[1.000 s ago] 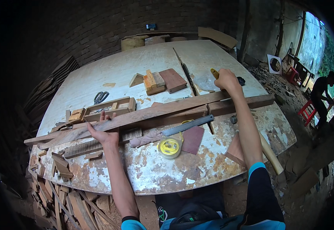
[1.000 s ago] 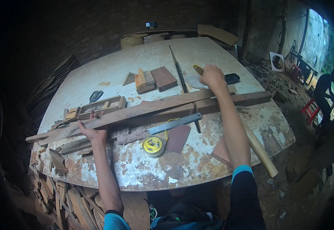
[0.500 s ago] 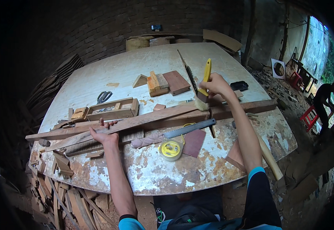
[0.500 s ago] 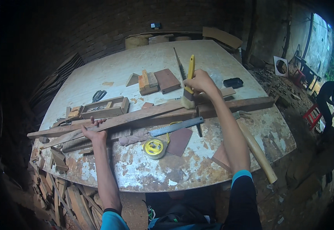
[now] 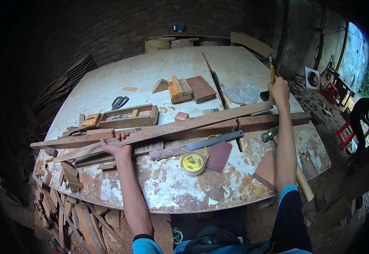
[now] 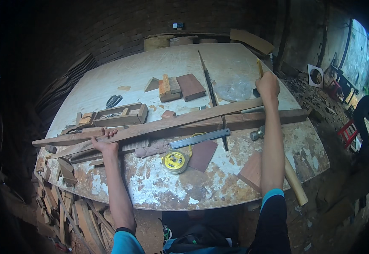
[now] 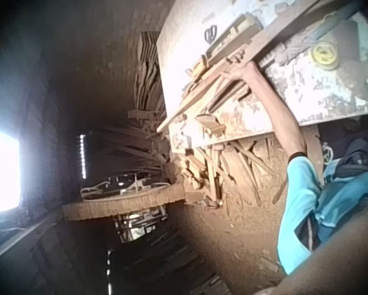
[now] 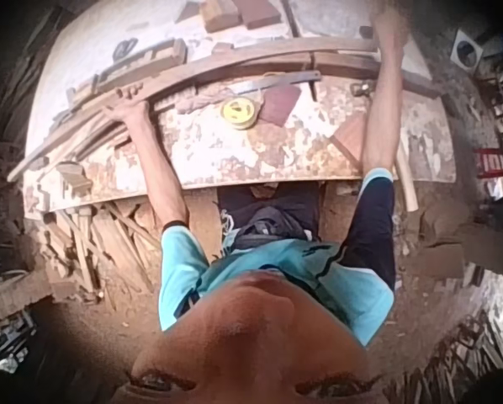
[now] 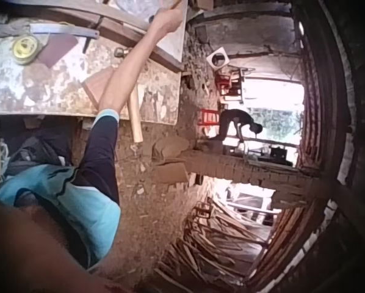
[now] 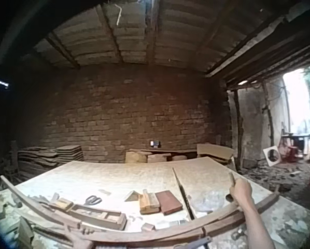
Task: The recorder is marking wood, brushing away debris, and filing components at a workshop table.
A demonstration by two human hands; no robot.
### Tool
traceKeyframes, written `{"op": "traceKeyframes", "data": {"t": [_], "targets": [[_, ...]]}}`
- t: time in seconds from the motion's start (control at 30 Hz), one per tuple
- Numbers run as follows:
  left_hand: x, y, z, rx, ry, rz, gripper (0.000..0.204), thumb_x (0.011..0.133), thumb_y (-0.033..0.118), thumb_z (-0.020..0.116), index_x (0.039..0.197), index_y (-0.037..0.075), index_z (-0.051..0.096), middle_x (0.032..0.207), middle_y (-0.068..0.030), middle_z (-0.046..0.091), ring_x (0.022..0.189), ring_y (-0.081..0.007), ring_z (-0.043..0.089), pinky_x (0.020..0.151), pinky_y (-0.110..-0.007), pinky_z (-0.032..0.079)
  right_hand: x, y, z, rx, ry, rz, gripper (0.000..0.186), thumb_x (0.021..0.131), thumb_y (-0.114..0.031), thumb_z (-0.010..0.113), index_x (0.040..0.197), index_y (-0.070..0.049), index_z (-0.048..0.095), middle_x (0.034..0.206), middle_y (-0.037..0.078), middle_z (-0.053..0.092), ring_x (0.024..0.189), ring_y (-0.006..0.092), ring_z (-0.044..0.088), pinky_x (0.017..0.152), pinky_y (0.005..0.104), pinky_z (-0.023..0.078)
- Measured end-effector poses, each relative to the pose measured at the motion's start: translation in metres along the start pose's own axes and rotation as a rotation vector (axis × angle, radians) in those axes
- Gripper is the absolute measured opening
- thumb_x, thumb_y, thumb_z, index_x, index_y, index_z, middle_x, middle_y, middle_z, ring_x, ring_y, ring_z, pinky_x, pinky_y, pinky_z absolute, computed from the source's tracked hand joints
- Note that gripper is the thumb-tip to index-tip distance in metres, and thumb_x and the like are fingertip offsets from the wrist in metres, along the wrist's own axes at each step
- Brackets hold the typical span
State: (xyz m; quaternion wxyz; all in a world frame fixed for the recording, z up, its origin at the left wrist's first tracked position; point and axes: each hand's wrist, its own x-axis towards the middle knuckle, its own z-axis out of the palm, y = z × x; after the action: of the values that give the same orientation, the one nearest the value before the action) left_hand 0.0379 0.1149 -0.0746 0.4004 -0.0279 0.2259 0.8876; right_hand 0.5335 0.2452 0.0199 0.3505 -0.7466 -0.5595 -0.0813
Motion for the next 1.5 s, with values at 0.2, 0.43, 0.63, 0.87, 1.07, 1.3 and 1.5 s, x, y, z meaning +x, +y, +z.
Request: {"op": "traceKeyframes", "data": {"t": [0.2, 0.43, 0.63, 0.87, 1.07, 1.3, 1.5], "targets": [[0.013, 0.009, -0.011, 0.02, 0.023, 0.019, 0.057, 0.088, 0.056, 0.031, 0.082, 0.005, 0.055, 0.058, -0.0034, 0.031, 0.054, -0.0181, 0.031, 0.055, -0.036, 0.034, 0.003, -0.008, 0.007, 0.637, -0.403, 0.213, 0.026, 0.074, -0.016, 0.063, 0.092, 0.004, 0.065, 0.085, 0.021, 0.067, 0.075, 0.0298, 0.068, 0.064, 0.038, 0.054], [0.003, 0.003, 0.0, 0.03, 0.04, 0.01, 0.055, 0.088, 0.054, 0.031, 0.082, 0.005, 0.055, 0.058, -0.0026, 0.03, 0.054, -0.0177, 0.03, 0.055, -0.036, 0.035, 0.012, 0.027, 0.02, 0.048, -0.178, 0.117, 0.034, 0.075, -0.023, 0.065, 0.103, -0.004, 0.066, 0.103, 0.02, 0.065, 0.1, 0.0363, 0.062, 0.087, 0.0432, 0.048], [0.011, 0.0, -0.009, 0.014, 0.03, 0.019, 0.054, 0.088, 0.053, 0.031, 0.082, 0.006, 0.056, 0.056, -0.0018, 0.028, 0.052, -0.0174, 0.028, 0.055, -0.036, 0.034, 0.018, 0.043, 0.031, 0.137, -0.188, 0.088, 0.039, 0.074, -0.03, 0.07, 0.103, -0.004, 0.066, 0.1, 0.02, 0.066, 0.098, 0.0335, 0.063, 0.086, 0.0404, 0.048], [-0.002, 0.005, -0.001, 0.012, -0.028, -0.003, 0.042, 0.087, 0.049, 0.04, 0.082, 0.008, 0.052, 0.052, -0.0005, 0.027, 0.046, -0.0147, 0.025, 0.052, -0.035, 0.031, -0.026, 0.001, 0.034, -0.113, -0.276, -0.183, 0.027, 0.072, -0.024, 0.071, 0.087, -0.003, 0.067, 0.09, 0.021, 0.065, 0.089, 0.0349, 0.064, 0.078, 0.0434, 0.049], [-0.006, 0.001, 0.008, 0.048, -0.158, 0.043, 0.031, 0.086, 0.041, 0.055, 0.087, 0.01, 0.051, 0.062, 0.0, 0.036, 0.055, -0.0144, 0.037, 0.059, -0.033, 0.038, -0.052, 0.008, 0.09, -0.004, -0.191, -0.46, 0.024, 0.076, -0.023, 0.063, 0.09, -0.004, 0.062, 0.092, 0.02, 0.061, 0.09, 0.037, 0.058, 0.079, 0.0475, 0.045], [-0.026, -0.018, 0.006, 0.492, -0.462, -0.035, 0.054, 0.083, 0.022, 0.063, 0.127, 0.007, 0.036, 0.092, -0.0125, 0.062, 0.096, -0.0212, 0.059, 0.082, -0.042, 0.049, -0.054, -0.005, 0.087, 0.215, -0.476, -0.537, 0.022, 0.08, -0.024, 0.061, 0.094, -0.007, 0.063, 0.084, 0.023, 0.062, 0.083, 0.0432, 0.057, 0.073, 0.0466, 0.044], [-0.045, -0.031, 0.024, 0.434, -0.399, -0.066, 0.044, 0.093, 0.042, 0.052, 0.103, -0.001, 0.055, 0.1, -0.0125, 0.058, 0.089, -0.0181, 0.06, 0.066, -0.035, 0.058, -0.048, 0.009, 0.081, 0.293, -0.474, -0.588, 0.032, 0.086, -0.028, 0.058, 0.095, 0.002, 0.062, 0.083, 0.023, 0.063, 0.075, 0.0356, 0.061, 0.07, 0.0404, 0.045]]}}
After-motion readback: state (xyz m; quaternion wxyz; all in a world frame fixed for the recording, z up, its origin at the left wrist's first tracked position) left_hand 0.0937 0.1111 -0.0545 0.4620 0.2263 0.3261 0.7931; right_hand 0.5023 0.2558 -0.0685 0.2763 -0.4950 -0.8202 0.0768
